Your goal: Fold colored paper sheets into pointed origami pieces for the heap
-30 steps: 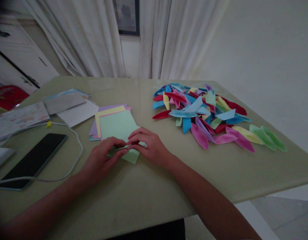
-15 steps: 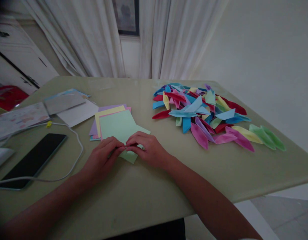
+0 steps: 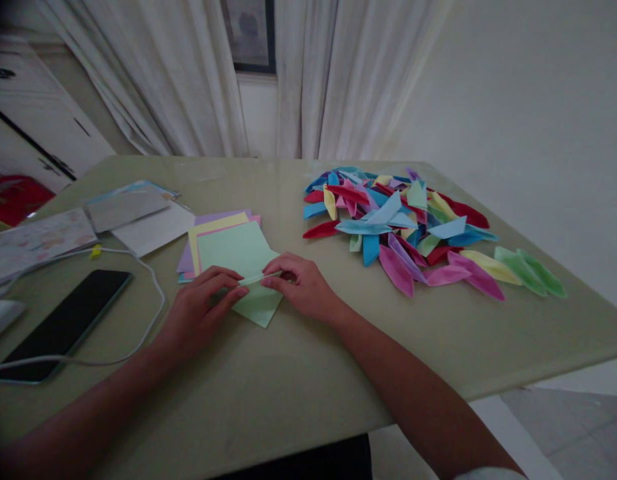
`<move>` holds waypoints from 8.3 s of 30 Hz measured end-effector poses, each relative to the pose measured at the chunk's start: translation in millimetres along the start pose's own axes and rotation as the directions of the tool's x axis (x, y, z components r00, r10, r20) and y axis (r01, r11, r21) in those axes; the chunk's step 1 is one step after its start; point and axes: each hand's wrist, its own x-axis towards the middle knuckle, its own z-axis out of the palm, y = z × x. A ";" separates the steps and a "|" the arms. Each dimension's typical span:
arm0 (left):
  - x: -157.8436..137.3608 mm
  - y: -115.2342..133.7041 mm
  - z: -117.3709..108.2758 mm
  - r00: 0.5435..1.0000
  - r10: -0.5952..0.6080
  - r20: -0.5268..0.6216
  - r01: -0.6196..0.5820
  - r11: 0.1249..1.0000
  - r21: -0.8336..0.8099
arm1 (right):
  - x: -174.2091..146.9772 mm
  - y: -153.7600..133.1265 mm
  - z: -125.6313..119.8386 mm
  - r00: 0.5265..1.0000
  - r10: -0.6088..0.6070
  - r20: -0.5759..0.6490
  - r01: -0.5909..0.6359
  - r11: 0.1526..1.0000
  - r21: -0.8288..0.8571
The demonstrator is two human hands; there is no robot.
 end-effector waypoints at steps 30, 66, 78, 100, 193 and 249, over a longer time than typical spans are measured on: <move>7.2 2.9 -3.8 0.911 -0.412 0.019 0.360 0.772 -0.524 | 4.5 6.9 -7.1 0.970 0.039 -0.240 -0.030 0.999 0.041; 3.4 5.7 -1.1 0.958 -0.219 0.185 0.287 0.756 -0.589 | 2.2 -11.0 -17.6 0.948 -0.192 -0.254 0.166 0.979 -0.123; -3.4 15.4 -4.2 0.964 -0.011 0.266 0.174 0.782 -0.599 | -1.8 -12.7 -4.8 0.980 0.083 -0.179 -0.095 0.994 -0.062; -0.1 0.9 -6.7 0.970 0.062 0.235 0.011 0.954 -0.299 | -7.3 -20.2 -17.1 0.919 -0.392 -0.035 0.358 0.869 -0.341; 19.7 -45.2 -3.4 0.961 -0.147 -0.236 0.251 0.827 0.504 | 146.0 -47.9 -0.2 0.733 -0.226 -0.641 0.076 0.964 -0.254; 8.2 3.2 3.3 0.932 -0.358 -0.053 0.251 0.745 -0.618 | 1.8 -4.4 0.2 0.921 -0.100 -0.377 0.047 0.988 -0.147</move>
